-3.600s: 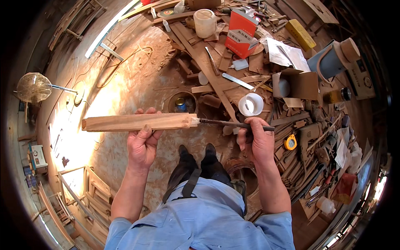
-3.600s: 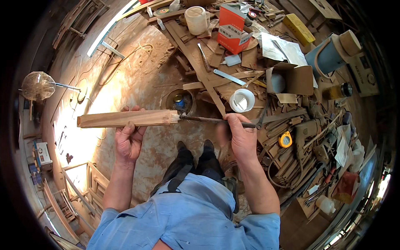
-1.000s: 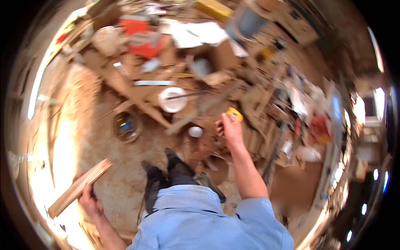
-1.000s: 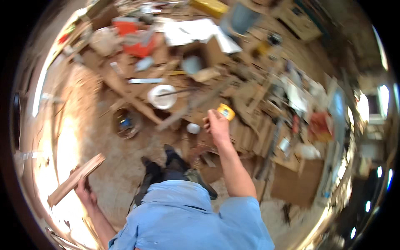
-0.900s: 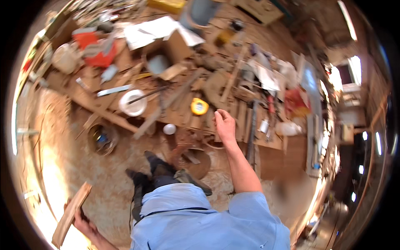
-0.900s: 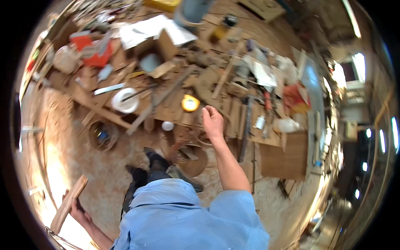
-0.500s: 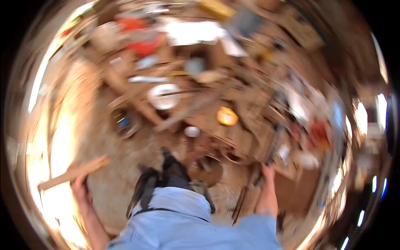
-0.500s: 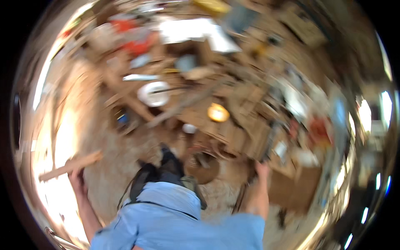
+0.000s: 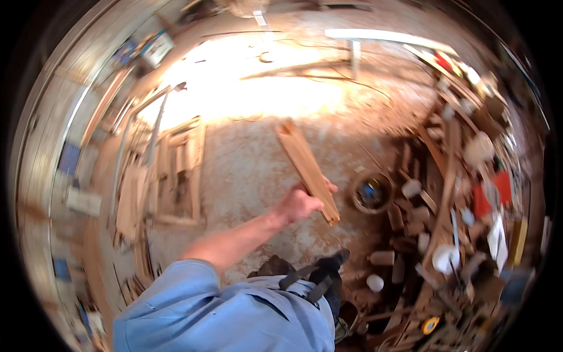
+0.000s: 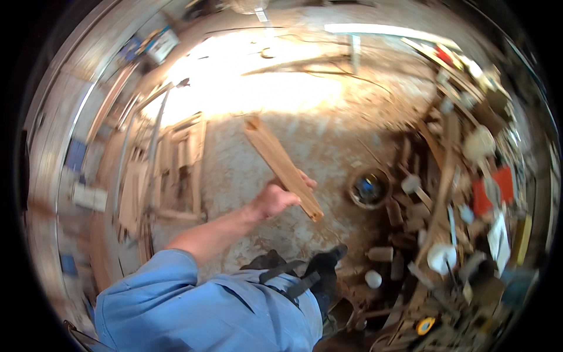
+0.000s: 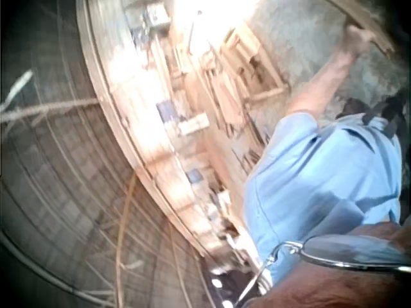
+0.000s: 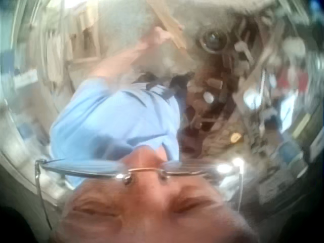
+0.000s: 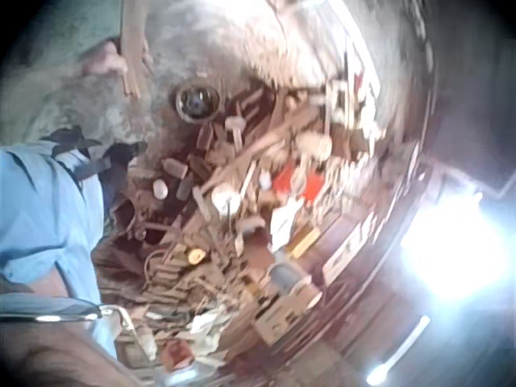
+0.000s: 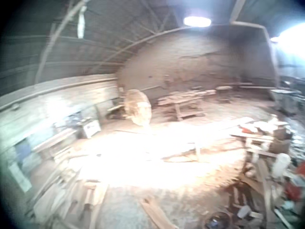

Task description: The person applies glue to a wooden strip and attaches it to a wooden board using a hammer. They then walk through the workshop to retrieve two long metal rods from a pile of scrap wood.

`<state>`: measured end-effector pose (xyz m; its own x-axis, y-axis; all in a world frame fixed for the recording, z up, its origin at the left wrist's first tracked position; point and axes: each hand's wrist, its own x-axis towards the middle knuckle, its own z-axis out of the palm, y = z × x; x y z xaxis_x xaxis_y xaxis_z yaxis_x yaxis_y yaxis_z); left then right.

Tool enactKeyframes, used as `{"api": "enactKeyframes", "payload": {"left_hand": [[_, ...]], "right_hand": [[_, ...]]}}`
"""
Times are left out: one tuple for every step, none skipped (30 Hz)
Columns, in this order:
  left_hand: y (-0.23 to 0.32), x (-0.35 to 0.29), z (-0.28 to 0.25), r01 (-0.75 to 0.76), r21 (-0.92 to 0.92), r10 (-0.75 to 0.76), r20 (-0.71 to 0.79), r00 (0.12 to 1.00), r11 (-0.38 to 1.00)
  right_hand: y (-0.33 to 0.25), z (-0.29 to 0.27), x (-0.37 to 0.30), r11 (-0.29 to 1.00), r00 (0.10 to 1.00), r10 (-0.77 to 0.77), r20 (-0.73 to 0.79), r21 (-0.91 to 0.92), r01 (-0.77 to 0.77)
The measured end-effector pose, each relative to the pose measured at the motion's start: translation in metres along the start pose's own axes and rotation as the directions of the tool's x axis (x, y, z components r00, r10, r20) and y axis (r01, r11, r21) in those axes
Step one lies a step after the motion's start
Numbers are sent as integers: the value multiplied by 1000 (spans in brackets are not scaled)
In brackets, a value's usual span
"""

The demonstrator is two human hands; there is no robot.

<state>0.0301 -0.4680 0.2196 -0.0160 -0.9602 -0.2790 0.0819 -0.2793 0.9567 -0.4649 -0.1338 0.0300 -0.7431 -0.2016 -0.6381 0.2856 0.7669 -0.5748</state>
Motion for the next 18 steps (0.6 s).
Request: {"api": "enactKeyframes", "payload": {"left_hand": [[-8, -14, -25, -35, 37, 36, -16, 999, 999], [-16, -29, -51, -63, 67, 64, -21, 998, 996], [-20, -46, -77, -38, 30, 40, -74, 996, 999], [-24, -66, -100, -17, -15, 15, -126, 992, 1000], [-28, -88, -124, -3, -62, -8, -172, 985, 998], [-35, -111, -152, -32, -33, 24, -208, 978, 999], [-47, -135, -177, -34, -80, 11, -268, 963, 996], [-59, -161, -202, -39, -126, -4, -325, 946, 991], [-68, -186, -226, -47, -174, -23, -376, 926, 984], [-74, -204, -248, -51, -172, -22, -398, 917, 984], [-78, -221, -271, -59, -160, -16, -433, 901, 985], [-82, -230, -293, -66, -150, -8, -444, 896, 986], [-90, -264, -314, -55, -138, -26, -528, 849, 989], [-95, -283, -329, -130, -165, 11, -577, 817, 978], [-97, -298, -345, -120, -130, 15, -616, 788, 984], [-97, -310, -359, -104, -103, 13, -645, 764, 989], [-97, -321, -372, -82, -75, 9, -677, 736, 994], [-97, -329, -383, -88, -42, 34, -698, 715, 995]], "right_hand": [[-21, 26, -15, 999, 996, -50, 69, 17, 49], [-39, 51, -31, 995, 987, -96, 130, 35, 92], [-52, 77, -49, 990, 972, -138, 192, 54, 130], [-66, 100, -67, 984, 951, -175, 256, 68, 163], [-77, 123, -89, 977, 924, -210, 319, 91, 191], [-86, 145, -112, 971, 894, -239, 378, 112, 212], [-94, 163, -135, 964, 863, -267, 429, 132, 232], [-98, 182, -159, 958, 826, -288, 484, 154, 244], [-105, 199, -182, 953, 789, -303, 534, 169, 252], [-109, 208, -206, 945, 760, -328, 561, 199, 260], [-111, 219, -227, 938, 729, -346, 590, 228, 261], [-113, 220, -249, 928, 711, -370, 597, 268, 259], [-117, 236, -271, 935, 658, -355, 664, 252, 251], [-120, 243, -290, 935, 617, -354, 703, 262, 238], [-125, 250, -306, 934, 574, -356, 738, 280, 220], [-130, 255, -323, 936, 537, -351, 767, 284, 206], [-134, 261, -338, 938, 495, -345, 797, 287, 191], [-140, 269, -353, 942, 447, -334, 830, 285, 175]]}}
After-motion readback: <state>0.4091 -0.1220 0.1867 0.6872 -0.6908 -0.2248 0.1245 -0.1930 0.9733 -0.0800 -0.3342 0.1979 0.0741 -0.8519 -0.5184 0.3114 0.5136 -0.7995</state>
